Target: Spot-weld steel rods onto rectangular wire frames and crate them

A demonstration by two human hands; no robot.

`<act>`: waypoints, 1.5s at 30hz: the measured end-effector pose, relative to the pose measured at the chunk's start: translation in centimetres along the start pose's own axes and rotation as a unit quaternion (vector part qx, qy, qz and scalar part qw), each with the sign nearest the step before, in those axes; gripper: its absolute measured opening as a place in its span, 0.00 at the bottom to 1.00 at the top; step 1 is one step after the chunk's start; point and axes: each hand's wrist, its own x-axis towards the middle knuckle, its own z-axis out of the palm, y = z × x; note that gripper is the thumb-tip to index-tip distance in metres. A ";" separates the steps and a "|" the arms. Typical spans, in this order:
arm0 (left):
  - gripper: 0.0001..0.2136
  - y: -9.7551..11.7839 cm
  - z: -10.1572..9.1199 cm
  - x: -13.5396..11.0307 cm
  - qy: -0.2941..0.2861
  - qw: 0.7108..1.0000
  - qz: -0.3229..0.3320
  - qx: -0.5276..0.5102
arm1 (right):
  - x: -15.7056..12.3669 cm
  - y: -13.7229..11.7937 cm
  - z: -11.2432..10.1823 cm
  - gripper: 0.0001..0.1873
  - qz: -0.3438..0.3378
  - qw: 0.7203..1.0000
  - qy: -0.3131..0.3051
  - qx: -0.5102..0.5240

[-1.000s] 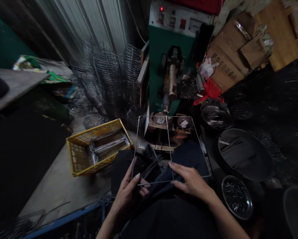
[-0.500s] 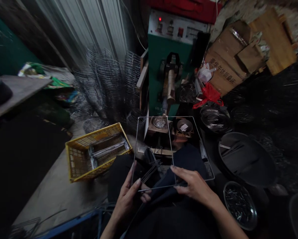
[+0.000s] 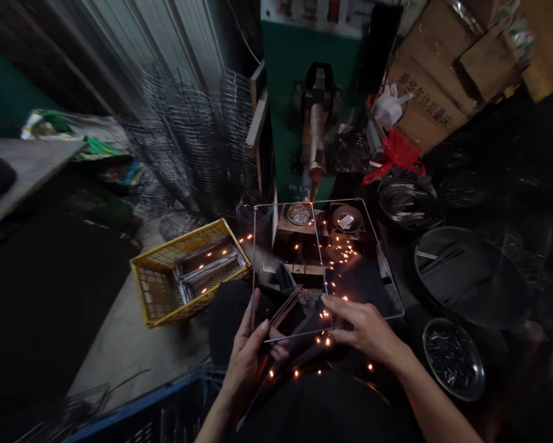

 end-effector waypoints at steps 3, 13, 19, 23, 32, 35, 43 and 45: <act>0.42 0.5 -0.1 2.0 -0.012 1.000 0.012 0.015 | 1.4 1.2 0.3 0.36 -0.026 0.999 0.021 -0.015; 0.42 7.3 0.9 19.4 -0.101 0.989 0.105 0.017 | 15.9 6.2 -6.7 0.35 -0.017 0.965 0.173 -0.194; 0.41 10.2 2.0 24.2 -0.089 0.989 0.117 0.008 | 20.6 8.9 -10.0 0.28 -0.019 0.955 0.215 -0.201; 0.41 10.8 2.1 25.6 -0.091 0.987 0.130 0.000 | 22.0 9.4 -10.3 0.27 -0.008 0.950 0.238 -0.202; 0.40 11.4 2.1 26.8 -0.109 0.984 0.137 -0.014 | 23.5 9.9 -10.8 0.28 -0.022 0.951 0.252 -0.178; 0.39 11.5 2.0 27.2 -0.101 0.986 0.128 -0.017 | 24.0 10.1 -10.8 0.27 -0.028 0.949 0.259 -0.180; 0.39 11.1 1.7 27.9 -0.083 0.989 0.123 -0.010 | 24.1 11.0 -10.7 0.30 -0.024 0.946 0.286 -0.147; 0.38 11.0 1.7 28.0 -0.087 0.989 0.123 -0.015 | 23.8 12.1 -11.6 0.34 -0.016 0.928 0.343 -0.143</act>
